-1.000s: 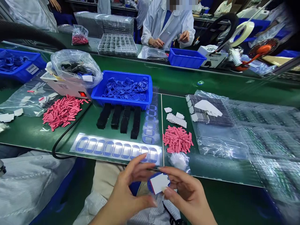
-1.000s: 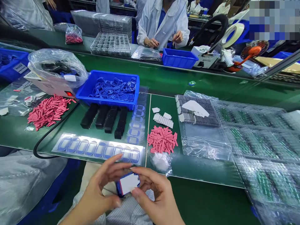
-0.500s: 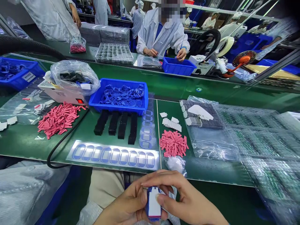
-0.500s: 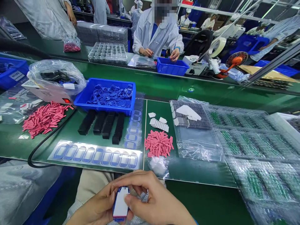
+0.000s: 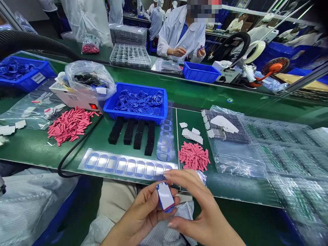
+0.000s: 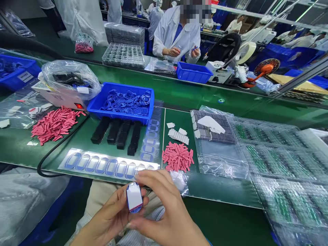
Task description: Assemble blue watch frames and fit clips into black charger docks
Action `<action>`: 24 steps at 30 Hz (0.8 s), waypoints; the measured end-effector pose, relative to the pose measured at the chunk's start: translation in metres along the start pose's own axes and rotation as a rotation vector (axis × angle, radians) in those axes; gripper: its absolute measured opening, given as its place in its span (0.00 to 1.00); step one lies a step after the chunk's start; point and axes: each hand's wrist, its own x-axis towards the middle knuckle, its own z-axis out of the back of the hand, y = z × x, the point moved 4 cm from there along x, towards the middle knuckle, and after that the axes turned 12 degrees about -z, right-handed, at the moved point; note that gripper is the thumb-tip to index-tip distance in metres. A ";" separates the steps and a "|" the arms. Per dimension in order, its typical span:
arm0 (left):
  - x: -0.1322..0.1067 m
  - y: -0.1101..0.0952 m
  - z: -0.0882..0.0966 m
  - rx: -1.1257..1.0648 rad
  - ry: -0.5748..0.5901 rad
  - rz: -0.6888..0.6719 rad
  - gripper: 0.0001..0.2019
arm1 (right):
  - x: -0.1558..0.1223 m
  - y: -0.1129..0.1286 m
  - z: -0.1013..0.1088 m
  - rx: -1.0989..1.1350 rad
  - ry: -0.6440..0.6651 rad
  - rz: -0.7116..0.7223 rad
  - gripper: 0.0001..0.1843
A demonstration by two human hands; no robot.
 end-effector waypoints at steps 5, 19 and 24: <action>0.002 0.003 -0.003 -0.022 0.060 0.004 0.12 | 0.002 -0.003 -0.007 -0.100 -0.007 0.011 0.26; 0.013 0.001 -0.004 -0.001 0.017 0.013 0.14 | 0.011 -0.013 -0.010 0.020 -0.003 0.091 0.27; 0.017 0.003 -0.004 0.008 0.046 0.034 0.14 | 0.012 -0.017 -0.010 0.037 -0.023 0.086 0.28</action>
